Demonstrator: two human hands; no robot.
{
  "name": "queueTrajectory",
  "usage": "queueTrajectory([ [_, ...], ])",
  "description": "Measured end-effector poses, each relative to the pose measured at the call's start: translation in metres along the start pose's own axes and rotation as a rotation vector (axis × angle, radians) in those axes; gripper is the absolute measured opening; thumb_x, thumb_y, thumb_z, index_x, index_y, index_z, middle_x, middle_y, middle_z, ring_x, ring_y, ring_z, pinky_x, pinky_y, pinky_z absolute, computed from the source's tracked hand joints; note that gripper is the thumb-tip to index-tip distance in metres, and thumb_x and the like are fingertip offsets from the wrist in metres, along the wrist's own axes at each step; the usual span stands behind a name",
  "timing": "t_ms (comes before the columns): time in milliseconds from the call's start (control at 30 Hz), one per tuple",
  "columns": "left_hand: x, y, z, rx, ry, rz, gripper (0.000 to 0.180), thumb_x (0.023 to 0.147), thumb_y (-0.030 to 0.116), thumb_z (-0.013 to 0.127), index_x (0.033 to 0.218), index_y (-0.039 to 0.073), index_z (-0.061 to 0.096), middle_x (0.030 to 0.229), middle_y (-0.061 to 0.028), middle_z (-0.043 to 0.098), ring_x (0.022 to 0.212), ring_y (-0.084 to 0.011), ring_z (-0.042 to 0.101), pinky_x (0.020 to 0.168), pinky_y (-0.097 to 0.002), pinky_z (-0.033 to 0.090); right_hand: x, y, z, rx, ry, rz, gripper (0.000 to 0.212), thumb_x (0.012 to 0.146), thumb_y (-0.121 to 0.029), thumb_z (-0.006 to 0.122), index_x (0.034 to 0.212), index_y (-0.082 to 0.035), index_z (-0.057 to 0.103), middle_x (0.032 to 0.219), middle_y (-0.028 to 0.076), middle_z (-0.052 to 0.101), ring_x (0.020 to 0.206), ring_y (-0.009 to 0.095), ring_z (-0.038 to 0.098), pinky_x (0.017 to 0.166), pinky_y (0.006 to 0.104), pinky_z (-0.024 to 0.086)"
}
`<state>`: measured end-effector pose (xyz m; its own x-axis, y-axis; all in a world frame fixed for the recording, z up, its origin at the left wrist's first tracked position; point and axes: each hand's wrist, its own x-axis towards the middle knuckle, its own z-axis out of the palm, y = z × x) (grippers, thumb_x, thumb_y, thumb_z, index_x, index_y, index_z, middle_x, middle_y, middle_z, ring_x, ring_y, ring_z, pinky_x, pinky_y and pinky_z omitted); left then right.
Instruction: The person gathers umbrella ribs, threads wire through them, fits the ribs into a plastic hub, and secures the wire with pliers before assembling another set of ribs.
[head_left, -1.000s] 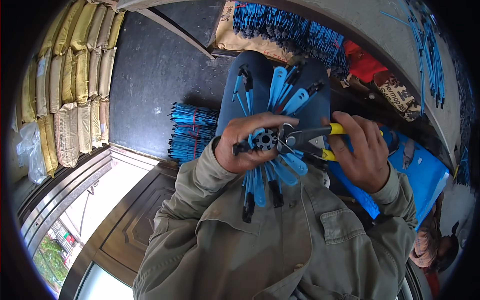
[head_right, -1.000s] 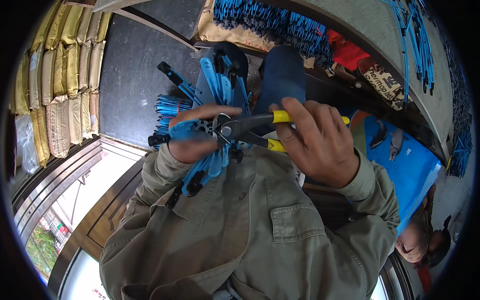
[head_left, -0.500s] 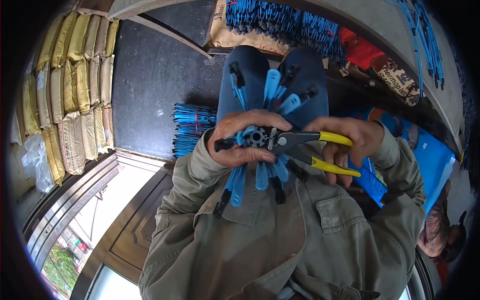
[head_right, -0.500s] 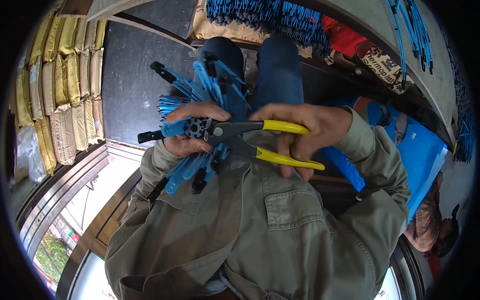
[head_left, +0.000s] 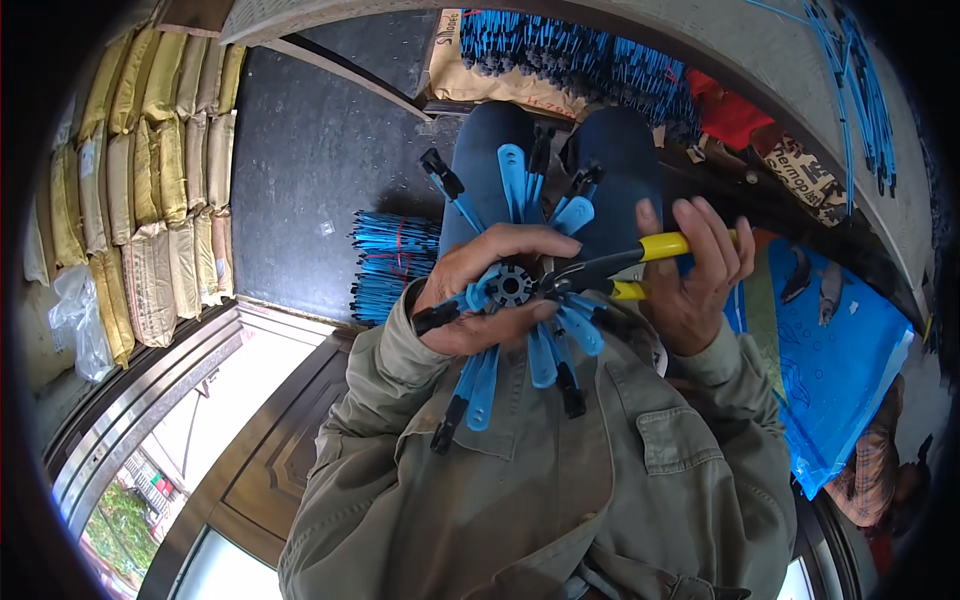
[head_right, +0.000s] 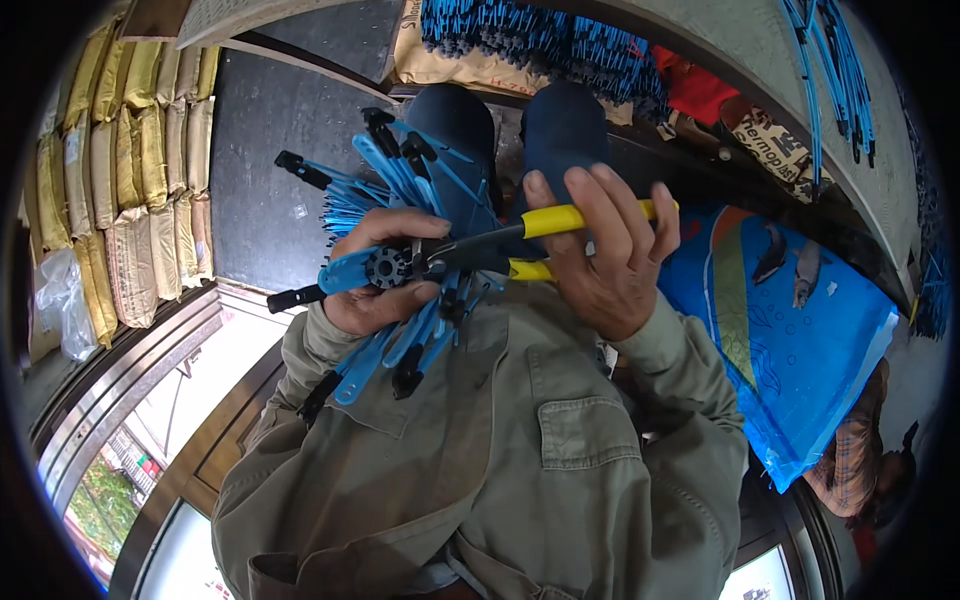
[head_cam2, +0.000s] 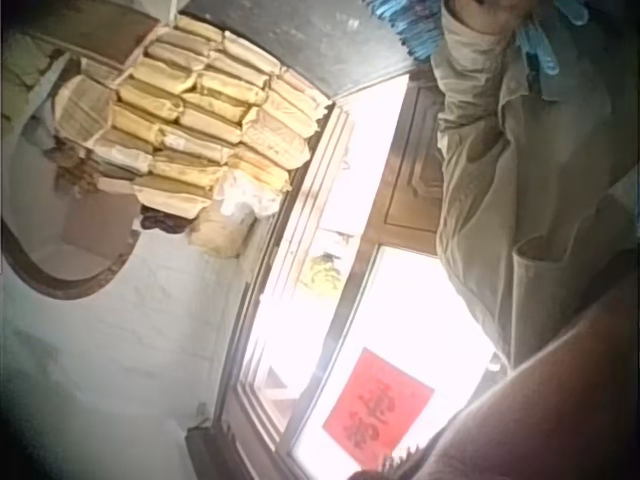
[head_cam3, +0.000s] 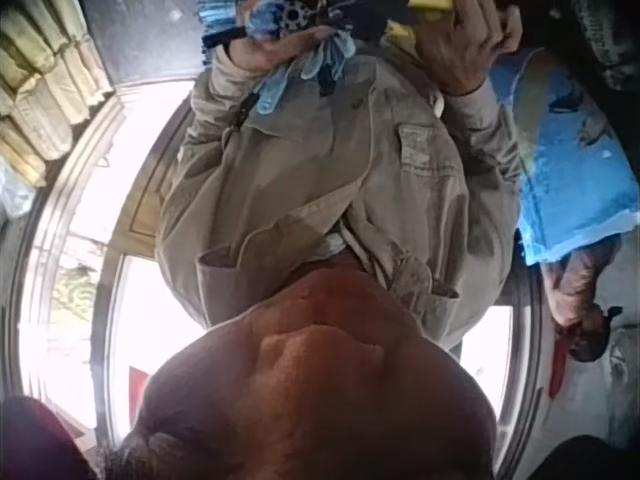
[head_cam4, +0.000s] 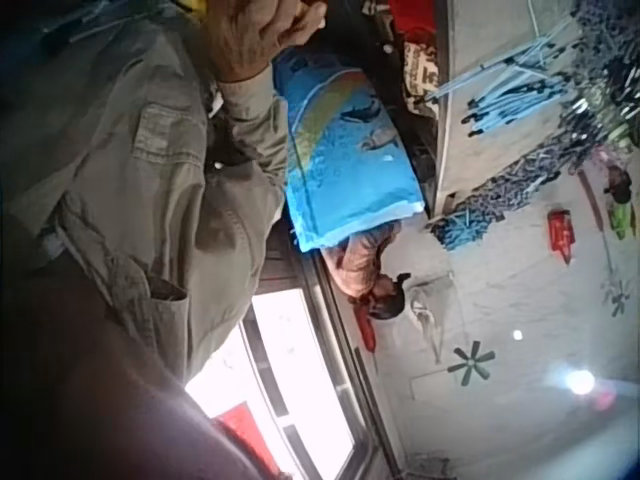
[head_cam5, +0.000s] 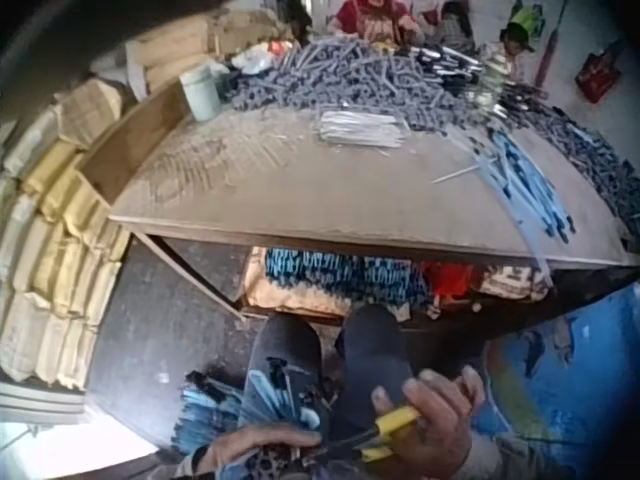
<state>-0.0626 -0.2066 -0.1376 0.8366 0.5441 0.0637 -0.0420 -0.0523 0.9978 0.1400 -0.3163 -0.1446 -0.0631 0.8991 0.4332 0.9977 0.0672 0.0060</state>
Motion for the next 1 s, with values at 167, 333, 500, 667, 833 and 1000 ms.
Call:
queueTrajectory([
  [167,0.002,-0.007,0.005,0.080,0.058,0.053,0.043,0.072,0.000,0.066,0.113,0.006,0.055,0.108,-0.0093,0.058,0.093,-0.0164,0.056,0.083,-0.0292,0.044,-0.009,-0.012,0.049,-0.145,0.429,0.102,0.031,0.074,-0.008,0.066,0.105,-0.011,0.064,0.106,0.006,0.049,0.097,0.022,0.051,0.095,0.0408,0.030],
  [333,0.006,-0.005,0.007,0.097,0.078,0.044,0.045,0.071,0.000,0.068,0.114,0.005,0.057,0.104,-0.0082,0.060,0.089,-0.0148,0.057,0.079,-0.0270,0.045,-0.019,-0.015,0.063,0.132,0.451,0.272,0.032,0.073,-0.013,0.071,0.104,-0.014,0.064,0.095,0.004,0.051,0.087,0.019,0.052,0.087,0.0369,0.035],
  [500,0.006,0.002,0.007,0.051,0.091,-0.040,0.049,0.069,0.004,0.073,0.116,0.005,0.057,0.103,-0.0088,0.062,0.087,-0.0143,0.058,0.077,-0.0260,0.047,-0.007,0.006,0.028,0.330,0.102,0.037,0.029,0.066,-0.014,0.075,0.090,-0.004,0.063,0.083,0.007,0.054,0.079,0.023,0.054,0.068,0.0341,0.043],
  [667,0.006,-0.001,0.001,0.053,0.046,0.007,0.054,0.067,0.010,0.077,0.117,0.004,0.056,0.107,-0.0099,0.062,0.091,-0.0145,0.059,0.078,-0.0275,0.048,0.014,0.044,-0.013,0.656,-0.168,-0.135,0.033,0.063,-0.019,0.077,0.084,-0.002,0.060,0.087,0.010,0.057,0.073,0.025,0.056,0.059,0.0332,0.044],
  [833,0.016,-0.007,-0.005,0.004,-0.087,0.044,0.053,0.066,0.013,0.078,0.114,0.004,0.058,0.108,-0.0105,0.062,0.093,-0.0172,0.061,0.078,-0.0286,0.048,0.023,0.070,-0.012,1.435,-1.120,0.062,0.044,0.064,-0.024,0.076,0.095,-0.001,0.055,0.091,0.014,0.059,0.076,0.029,0.059,0.062,0.0348,0.047],
  [1000,0.013,-0.015,-0.005,-0.047,-0.160,0.141,0.051,0.064,0.015,0.079,0.109,0.003,0.060,0.104,-0.0108,0.063,0.091,-0.0199,0.062,0.077,-0.0295,0.049,0.015,0.062,-0.006,2.184,-1.733,0.524,0.049,0.070,-0.021,0.073,0.107,-0.001,0.049,0.092,0.018,0.059,0.077,0.028,0.062,0.064,0.0338,0.050],
])
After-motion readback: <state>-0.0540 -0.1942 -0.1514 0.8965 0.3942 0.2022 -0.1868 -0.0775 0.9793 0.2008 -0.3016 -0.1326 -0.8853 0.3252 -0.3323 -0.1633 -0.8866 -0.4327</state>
